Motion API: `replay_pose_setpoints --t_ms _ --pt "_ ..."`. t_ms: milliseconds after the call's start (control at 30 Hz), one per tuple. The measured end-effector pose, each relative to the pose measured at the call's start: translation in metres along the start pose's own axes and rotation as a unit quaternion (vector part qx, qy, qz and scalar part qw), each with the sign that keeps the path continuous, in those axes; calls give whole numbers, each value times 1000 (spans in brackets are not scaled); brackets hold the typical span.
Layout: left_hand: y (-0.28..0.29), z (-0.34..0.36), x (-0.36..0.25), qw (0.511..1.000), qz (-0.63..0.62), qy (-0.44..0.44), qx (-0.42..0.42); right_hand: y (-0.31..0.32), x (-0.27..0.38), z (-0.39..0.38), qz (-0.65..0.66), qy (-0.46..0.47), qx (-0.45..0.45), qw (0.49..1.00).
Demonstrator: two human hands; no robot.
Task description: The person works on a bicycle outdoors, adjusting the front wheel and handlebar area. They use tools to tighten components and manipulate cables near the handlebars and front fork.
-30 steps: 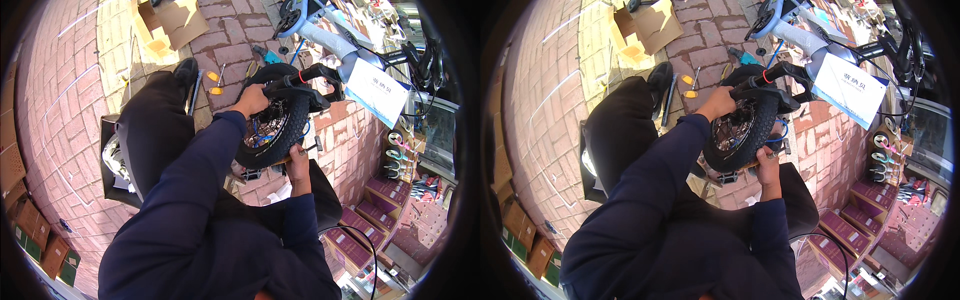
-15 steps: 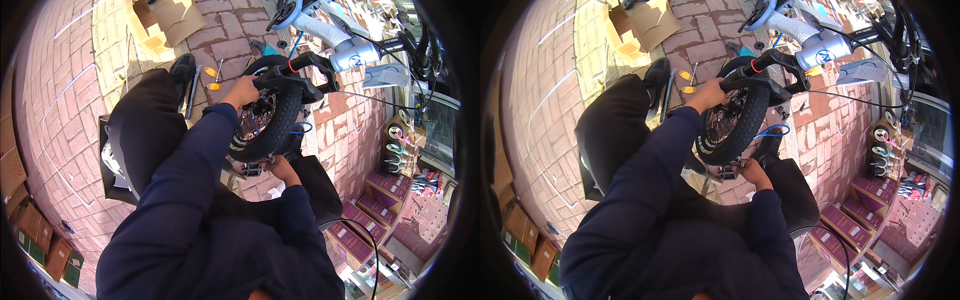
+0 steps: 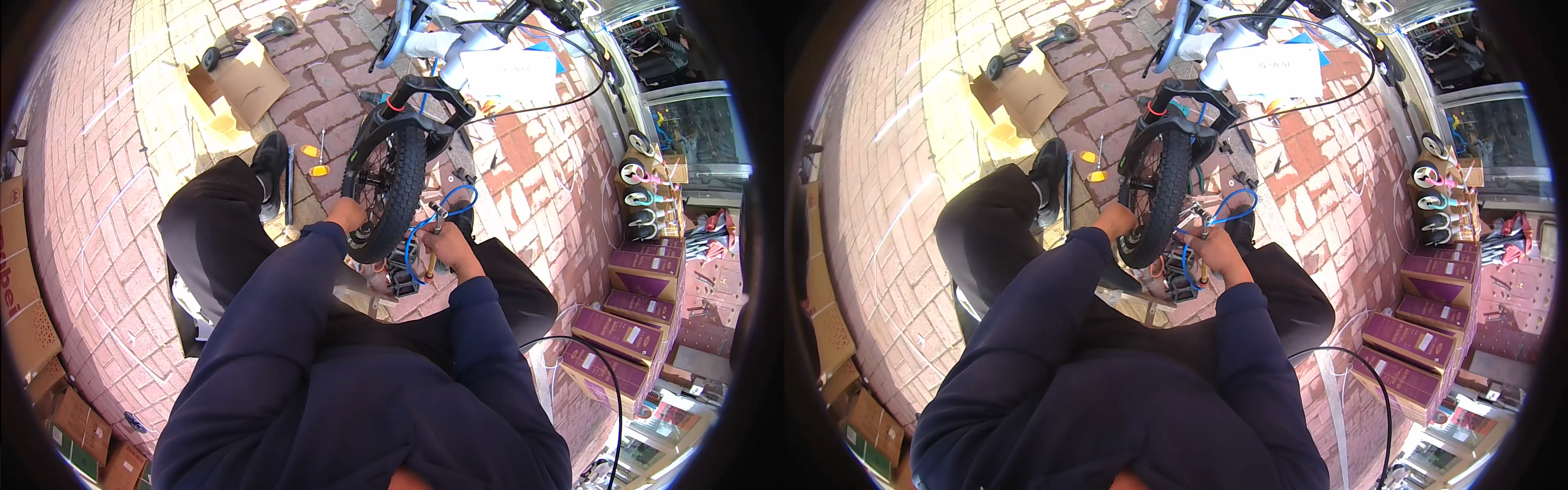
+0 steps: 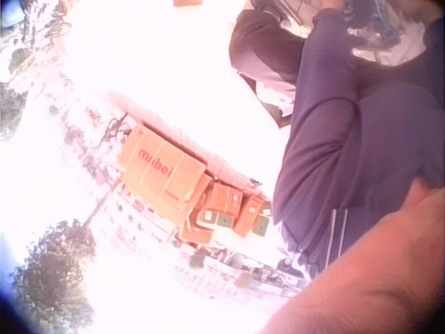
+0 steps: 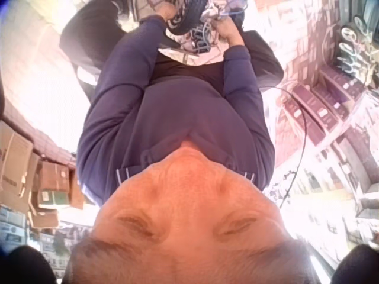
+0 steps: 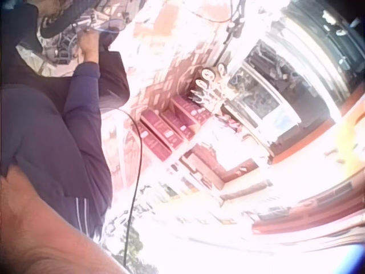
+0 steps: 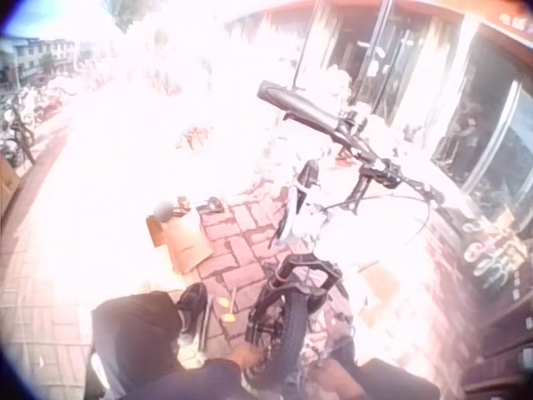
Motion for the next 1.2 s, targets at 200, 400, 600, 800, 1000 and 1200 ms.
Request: replay_pose_setpoints --t_ms 200,400,600,800,1000,1200 --pt "-18 -23 -12 993 -59 -103 6 47 53 -37 -71 65 2 995" --pt "8 -19 -16 983 -112 -70 125 109 62 -78 105 201 -132 965" --pt "0 -26 -8 895 -422 114 94 74 5 -44 7 20 -122 992" --pt "18 -36 -21 862 -452 186 135 15 -3 13 -332 83 -106 934" --pt "15 -31 -25 979 34 -195 43 -9 -7 36 -303 121 -160 932" --pt "3 -31 -16 978 -198 70 4 -2 7 30 -268 117 -191 937"
Point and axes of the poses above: each hand's wrist, its own z-axis towards the middle knuckle, its own y-axis out of the back of the hand, x = y × z, the point moved 3 cm from there along z, towards the middle knuckle, and after that the axes turned 10 degrees about -z, right-handed, at the moved point
